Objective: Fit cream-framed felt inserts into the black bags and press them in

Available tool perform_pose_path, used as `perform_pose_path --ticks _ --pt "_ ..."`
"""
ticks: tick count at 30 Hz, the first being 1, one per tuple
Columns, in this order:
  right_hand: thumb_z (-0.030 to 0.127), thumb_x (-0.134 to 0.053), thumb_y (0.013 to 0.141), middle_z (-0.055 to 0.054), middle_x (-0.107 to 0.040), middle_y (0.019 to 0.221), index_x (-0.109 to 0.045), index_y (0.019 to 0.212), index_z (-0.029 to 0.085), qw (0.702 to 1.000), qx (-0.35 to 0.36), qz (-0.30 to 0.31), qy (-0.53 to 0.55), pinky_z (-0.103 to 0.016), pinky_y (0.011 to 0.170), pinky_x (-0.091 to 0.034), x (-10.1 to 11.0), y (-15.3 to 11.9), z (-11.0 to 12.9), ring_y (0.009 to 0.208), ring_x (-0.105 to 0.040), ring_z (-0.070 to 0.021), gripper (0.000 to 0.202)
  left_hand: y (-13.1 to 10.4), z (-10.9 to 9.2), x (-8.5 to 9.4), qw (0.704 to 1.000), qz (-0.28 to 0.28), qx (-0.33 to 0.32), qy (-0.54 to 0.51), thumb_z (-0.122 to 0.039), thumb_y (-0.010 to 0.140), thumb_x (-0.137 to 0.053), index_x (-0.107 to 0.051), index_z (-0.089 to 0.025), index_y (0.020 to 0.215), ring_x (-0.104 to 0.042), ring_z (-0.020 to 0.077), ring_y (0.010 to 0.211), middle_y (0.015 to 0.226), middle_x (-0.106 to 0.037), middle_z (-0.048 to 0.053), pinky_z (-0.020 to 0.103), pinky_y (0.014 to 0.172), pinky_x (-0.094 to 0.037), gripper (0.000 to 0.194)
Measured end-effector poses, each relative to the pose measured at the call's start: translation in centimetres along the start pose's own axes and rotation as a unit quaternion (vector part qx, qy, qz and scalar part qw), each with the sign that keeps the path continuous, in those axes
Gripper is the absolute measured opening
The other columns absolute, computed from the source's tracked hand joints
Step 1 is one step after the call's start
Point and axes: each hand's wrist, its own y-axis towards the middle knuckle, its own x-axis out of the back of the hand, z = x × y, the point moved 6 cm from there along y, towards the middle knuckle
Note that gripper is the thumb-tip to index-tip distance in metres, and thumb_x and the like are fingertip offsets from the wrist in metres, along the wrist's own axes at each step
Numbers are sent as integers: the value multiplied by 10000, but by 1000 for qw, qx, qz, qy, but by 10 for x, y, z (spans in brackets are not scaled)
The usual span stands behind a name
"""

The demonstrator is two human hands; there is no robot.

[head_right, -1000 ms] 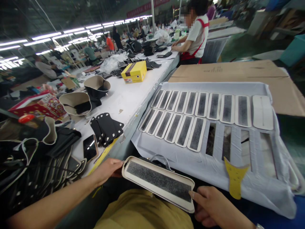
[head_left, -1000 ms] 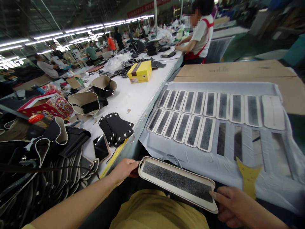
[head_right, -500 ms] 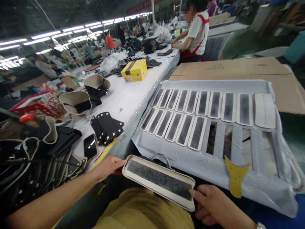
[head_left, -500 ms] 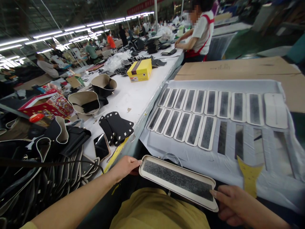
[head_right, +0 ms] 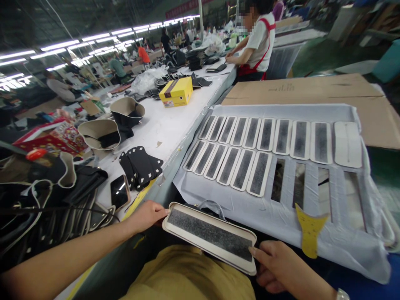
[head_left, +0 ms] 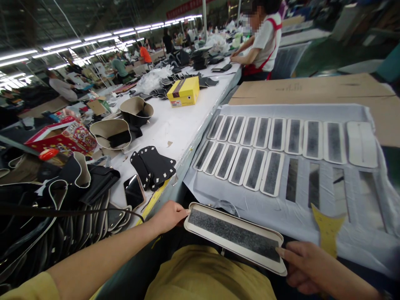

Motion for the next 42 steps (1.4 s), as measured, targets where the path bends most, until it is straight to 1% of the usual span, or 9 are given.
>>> perform_pose_path --ticks 4,7,10,13,17,22,26,33,42 --pt "528 -618 727 -69 -641 611 -543 719 143 999 -27 -2 18 -160 408 -443 -1 0 0 489 -608 -124 392 -1 -10 4 994 -32 -38 94 -442 778 -464 -467 -157 447 -364 102 465 429 -393 -29 244 472 -235 436" --pt "520 -611 741 -77 -650 633 -551 728 138 999 -40 -5 14 -155 413 -444 -1 0 0 498 -611 -121 386 0 -12 4 990 -52 -60 115 -426 774 -474 -478 -153 456 -379 100 484 443 -401 -35 237 487 -247 419" --pt "522 -613 741 -73 -647 626 -553 724 137 999 -41 -5 18 -149 408 -439 -1 1 0 500 -612 -121 390 4 -6 1 993 -67 -67 76 -435 767 -488 -504 -154 492 -428 107 496 463 -456 -33 228 495 -288 394" --pt "520 -607 746 -75 -649 626 -558 717 135 999 -26 -12 13 -144 412 -442 -1 -2 4 508 -614 -120 389 8 5 -4 997 -64 -37 -13 -456 743 -513 -513 -162 544 -475 121 472 460 -482 -33 224 469 -338 355" --pt "510 -616 740 -68 -645 612 -568 725 133 999 -22 -27 4 -149 423 -451 -3 -11 11 506 -612 -121 381 7 17 -13 987 16 27 -156 -548 653 -603 -541 -157 619 -536 150 492 501 -537 -24 259 488 -435 397" --pt "488 -552 801 -94 -665 700 -573 748 126 999 -12 -35 -13 -162 458 -473 -5 -19 16 553 -632 -131 366 3 22 -12 960 106 15 -259 -670 651 -558 -598 -133 683 -608 172 655 659 -651 37 296 630 -492 540" --pt "472 -532 821 -97 -656 696 -573 769 114 999 -24 -34 -15 -172 483 -482 -6 -25 20 579 -638 -138 364 4 26 -8 953 146 7 -265 -605 601 -662 -644 -112 695 -623 177 679 683 -673 60 314 676 -500 502" --pt "531 -617 736 -87 -651 692 -578 761 115 999 -35 -29 12 -166 480 -474 -7 -27 23 565 -626 -127 419 13 25 -9 950 206 31 -232 -556 549 -724 -668 -100 675 -611 151 625 662 -675 58 323 691 -509 476" --pt "559 -666 659 -55 -622 611 -531 682 138 999 -38 -8 16 -144 403 -430 -5 -15 18 480 -591 -105 442 21 10 -8 967 217 37 -130 -501 543 -706 -564 -137 539 -580 167 538 492 -574 7 317 581 -500 391"
